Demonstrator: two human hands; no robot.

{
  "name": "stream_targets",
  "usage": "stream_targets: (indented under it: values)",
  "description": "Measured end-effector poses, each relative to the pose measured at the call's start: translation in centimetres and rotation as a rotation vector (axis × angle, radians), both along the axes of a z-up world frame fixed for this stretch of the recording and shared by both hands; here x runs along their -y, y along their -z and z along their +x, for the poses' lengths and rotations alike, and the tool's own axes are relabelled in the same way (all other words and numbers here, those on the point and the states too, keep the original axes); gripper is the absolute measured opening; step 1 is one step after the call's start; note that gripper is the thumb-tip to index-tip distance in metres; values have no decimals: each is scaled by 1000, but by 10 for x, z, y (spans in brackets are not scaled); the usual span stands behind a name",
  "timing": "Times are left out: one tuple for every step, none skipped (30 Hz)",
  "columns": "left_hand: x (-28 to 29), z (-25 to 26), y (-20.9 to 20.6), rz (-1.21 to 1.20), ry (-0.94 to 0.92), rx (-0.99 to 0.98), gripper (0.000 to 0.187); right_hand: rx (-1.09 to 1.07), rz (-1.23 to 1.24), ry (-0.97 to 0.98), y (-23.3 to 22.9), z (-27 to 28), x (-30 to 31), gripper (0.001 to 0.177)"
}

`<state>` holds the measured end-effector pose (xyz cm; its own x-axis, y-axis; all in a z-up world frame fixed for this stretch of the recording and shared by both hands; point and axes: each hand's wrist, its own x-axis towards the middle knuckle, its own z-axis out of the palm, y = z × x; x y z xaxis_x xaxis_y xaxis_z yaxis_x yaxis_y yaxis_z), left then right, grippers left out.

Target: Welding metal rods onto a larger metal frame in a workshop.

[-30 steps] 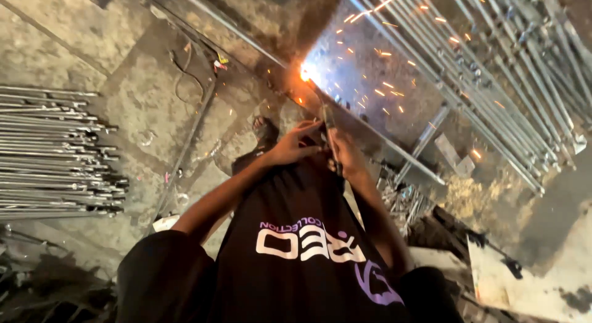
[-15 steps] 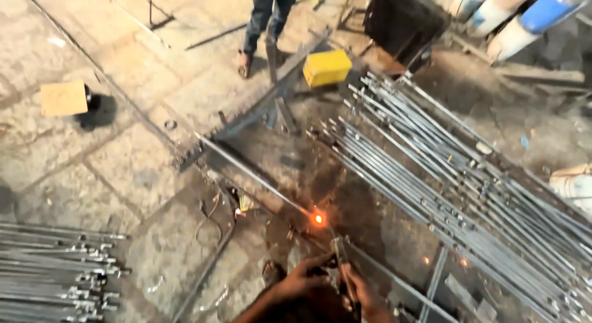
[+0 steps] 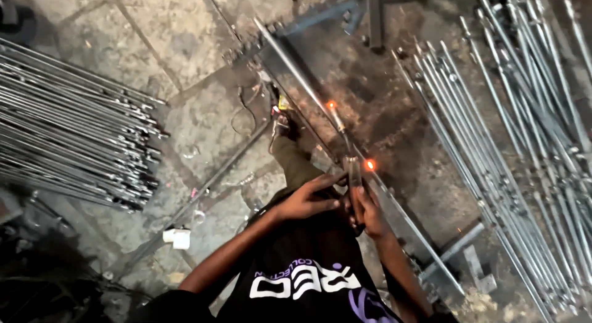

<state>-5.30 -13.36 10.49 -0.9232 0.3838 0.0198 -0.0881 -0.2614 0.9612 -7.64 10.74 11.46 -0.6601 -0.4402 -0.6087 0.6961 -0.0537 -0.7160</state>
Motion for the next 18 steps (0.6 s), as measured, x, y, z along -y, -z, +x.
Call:
stream_targets:
  values:
    - [15,-12,1,-9,-1,2,67,2,-9,-1,1,-13,17,42]
    - [27,-22,1,-13,19,-3,68,28,-15,15,0,-25,32,41]
    - [40,-33,1,-18,39,-8,68,53,-21,30,-1,-38,47,45]
    - [51,-40,2,-16,38,10,68,72,-19,29,-3,-43,58,45]
    - [61,-47,3,-73,23,44,67,89,-25,29,-6,-47,68,45]
    - [74,-60,7,-138,14,63,66,92,-38,32,-5,-58,82,44]
    - [88,-71,0,-143,18,65,66,95,-44,36,8,-69,89,44]
    - [102,-80,-7,-209,22,6,68,129,-33,37,22,-78,96,42]
    - [116,-87,-12,-274,27,-54,71,163,-22,38,36,-85,104,40]
    - [125,-94,-18,-260,37,-29,71,189,-8,46,37,-83,111,40]
    - [134,-100,-23,-261,13,50,71,230,37,55,37,-81,118,39]
    - [144,-118,-26,-266,-15,103,72,244,79,63,42,-92,126,38]
    - [145,-117,-19,-255,-9,103,72,245,90,69,40,-96,129,38]
    - [149,-119,-11,-251,-18,83,72,217,97,57,40,-107,136,37]
    - [153,-122,-4,-247,-27,62,72,190,104,45,39,-118,143,36]
    - [158,-128,-2,-242,-24,59,72,187,109,48,43,-119,146,36]
    - [162,-134,-1,-245,-14,52,71,197,97,56,47,-119,149,36]
    - [167,-144,2,-250,3,34,70,197,81,72,53,-122,152,36]
